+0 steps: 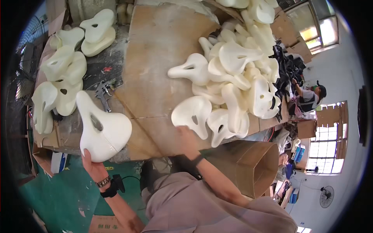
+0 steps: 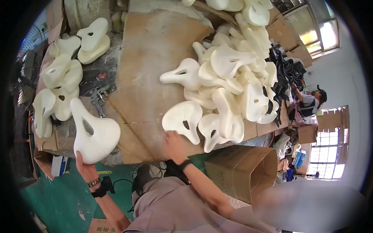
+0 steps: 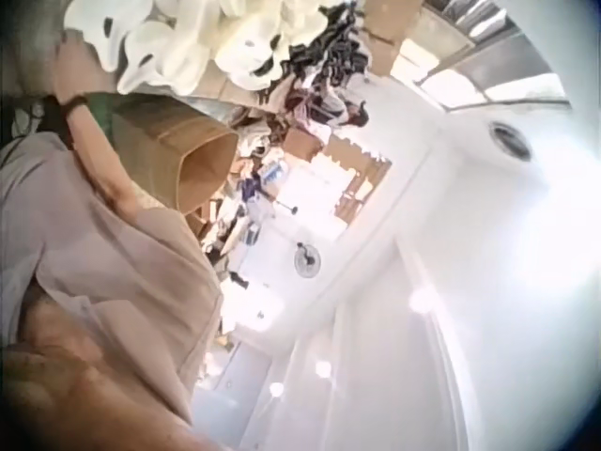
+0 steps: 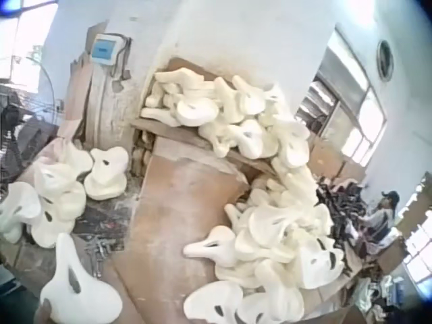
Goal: The person assembles bicycle seats by spray-gluing foam cushions to plastic bases, then organizes the finished components into a cardboard box. The glue is applied with a spray gun.
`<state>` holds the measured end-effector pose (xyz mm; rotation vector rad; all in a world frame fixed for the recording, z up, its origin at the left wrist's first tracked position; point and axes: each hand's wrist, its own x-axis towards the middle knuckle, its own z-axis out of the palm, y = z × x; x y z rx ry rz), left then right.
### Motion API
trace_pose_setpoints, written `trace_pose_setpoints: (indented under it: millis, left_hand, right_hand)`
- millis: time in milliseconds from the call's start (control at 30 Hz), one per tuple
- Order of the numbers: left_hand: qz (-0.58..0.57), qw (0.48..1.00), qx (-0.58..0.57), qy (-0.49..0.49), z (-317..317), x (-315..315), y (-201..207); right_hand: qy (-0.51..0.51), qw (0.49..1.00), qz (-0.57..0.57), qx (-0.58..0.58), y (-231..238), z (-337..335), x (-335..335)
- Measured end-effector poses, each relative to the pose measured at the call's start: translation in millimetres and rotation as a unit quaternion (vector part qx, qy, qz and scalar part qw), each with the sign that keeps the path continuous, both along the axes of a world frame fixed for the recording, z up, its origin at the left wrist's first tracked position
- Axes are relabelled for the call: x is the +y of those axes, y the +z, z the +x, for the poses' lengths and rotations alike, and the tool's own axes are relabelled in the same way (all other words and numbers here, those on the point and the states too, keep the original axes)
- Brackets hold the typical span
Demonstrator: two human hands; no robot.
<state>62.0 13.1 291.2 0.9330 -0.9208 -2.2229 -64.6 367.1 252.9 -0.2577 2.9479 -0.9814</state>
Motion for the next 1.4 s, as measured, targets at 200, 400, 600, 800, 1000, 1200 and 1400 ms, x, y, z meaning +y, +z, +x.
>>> trace_pose_setpoints:
  millis: [200, 400, 600, 800, 1000, 1200, 1400]
  left_hand:
    - [-0.010, 0.997, 0.012, -0.075, -35.1, 54.0, 10.2]
    - [-0.014, 0.995, -0.008, -0.096, -38.1, 89.4, 20.6]
    - [-0.026, 0.995, -0.034, -0.095, -24.2, 109.2, 24.4]
    - [0.016, 0.997, -0.039, -0.062, -6.9, 122.2, 20.9]
    - [0.005, 0.999, -0.023, -0.038, 1.8, 110.4, 16.0]
    - [0.009, 1.000, 0.004, -0.013, -5.3, 100.1, 23.9]
    - [0.004, 0.999, 0.032, -0.027, -13.2, 106.9, 33.1]
  right_hand:
    - [-0.003, 0.976, 0.193, 0.106, 0.3, 23.7, 124.3]
    - [0.368, 0.833, 0.389, 0.141, -0.4, -7.9, 168.3]
    - [0.529, 0.676, 0.451, 0.244, -2.0, -59.5, 187.9]
    - [0.567, 0.602, 0.482, 0.290, 15.1, -75.0, 157.0]
    - [0.558, 0.798, 0.207, 0.098, 112.9, -102.0, 115.4]
    - [0.147, 0.796, -0.488, -0.327, 161.6, -76.2, 98.6]
    - [0.079, 0.692, -0.644, -0.316, 198.8, -41.5, 78.6]
